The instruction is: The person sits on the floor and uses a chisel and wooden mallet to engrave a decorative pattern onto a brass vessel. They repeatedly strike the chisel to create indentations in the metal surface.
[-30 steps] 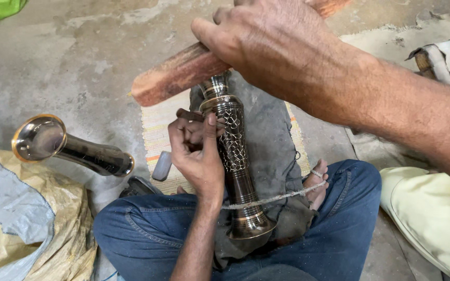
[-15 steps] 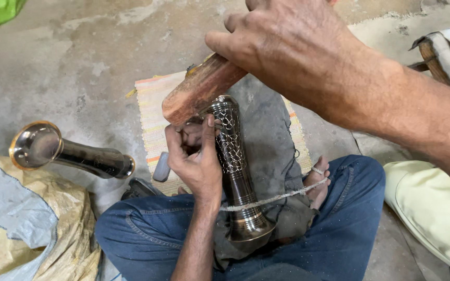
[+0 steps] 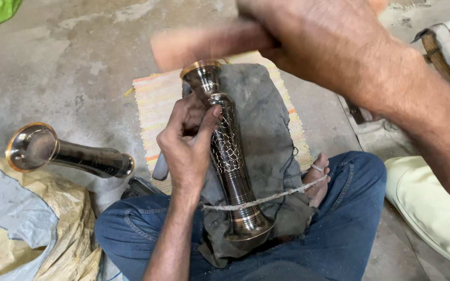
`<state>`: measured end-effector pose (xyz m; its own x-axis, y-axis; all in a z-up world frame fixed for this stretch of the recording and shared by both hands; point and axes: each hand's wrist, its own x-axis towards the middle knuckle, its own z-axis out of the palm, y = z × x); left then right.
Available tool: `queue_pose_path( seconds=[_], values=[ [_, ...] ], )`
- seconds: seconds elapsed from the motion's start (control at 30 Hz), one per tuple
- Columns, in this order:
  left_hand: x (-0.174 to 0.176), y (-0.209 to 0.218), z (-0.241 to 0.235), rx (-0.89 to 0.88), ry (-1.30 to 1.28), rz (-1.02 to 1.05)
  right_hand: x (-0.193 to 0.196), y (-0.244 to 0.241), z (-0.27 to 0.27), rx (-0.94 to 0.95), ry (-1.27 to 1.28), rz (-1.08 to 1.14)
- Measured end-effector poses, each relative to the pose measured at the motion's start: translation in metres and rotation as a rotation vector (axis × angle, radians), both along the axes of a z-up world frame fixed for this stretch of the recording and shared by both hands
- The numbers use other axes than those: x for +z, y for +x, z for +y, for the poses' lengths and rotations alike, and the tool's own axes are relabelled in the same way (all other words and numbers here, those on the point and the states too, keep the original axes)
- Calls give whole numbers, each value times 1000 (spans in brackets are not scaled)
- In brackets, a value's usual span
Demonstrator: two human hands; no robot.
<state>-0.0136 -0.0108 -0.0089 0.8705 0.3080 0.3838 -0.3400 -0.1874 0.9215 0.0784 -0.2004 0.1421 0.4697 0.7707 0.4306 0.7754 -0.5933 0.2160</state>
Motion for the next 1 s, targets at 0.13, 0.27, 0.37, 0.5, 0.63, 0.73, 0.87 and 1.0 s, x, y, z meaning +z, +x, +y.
queue_pose_path(
  seconds=[0.13,0.27,0.37,0.5,0.63,0.73,0.87,1.0],
  values=[
    [14,11,12,-62,230,176,-17,6,-24,-19,28,90],
    [23,21,18,-162,371,115,-52,5,-40,-173,72,244],
    [31,29,24,-258,460,147,-88,2,-50,-296,326,530],
    [42,37,24,-392,609,134,-132,-16,-61,-350,414,479],
    [49,49,25,-518,690,198,-173,-33,-53,-415,791,558],
    [52,54,27,-591,782,43,-197,-51,-46,-451,856,511],
    [56,60,24,-667,860,49,-216,-62,-45,-469,962,439],
    [56,56,22,-708,899,67,-233,-73,-46,-563,1093,491]
  ],
)
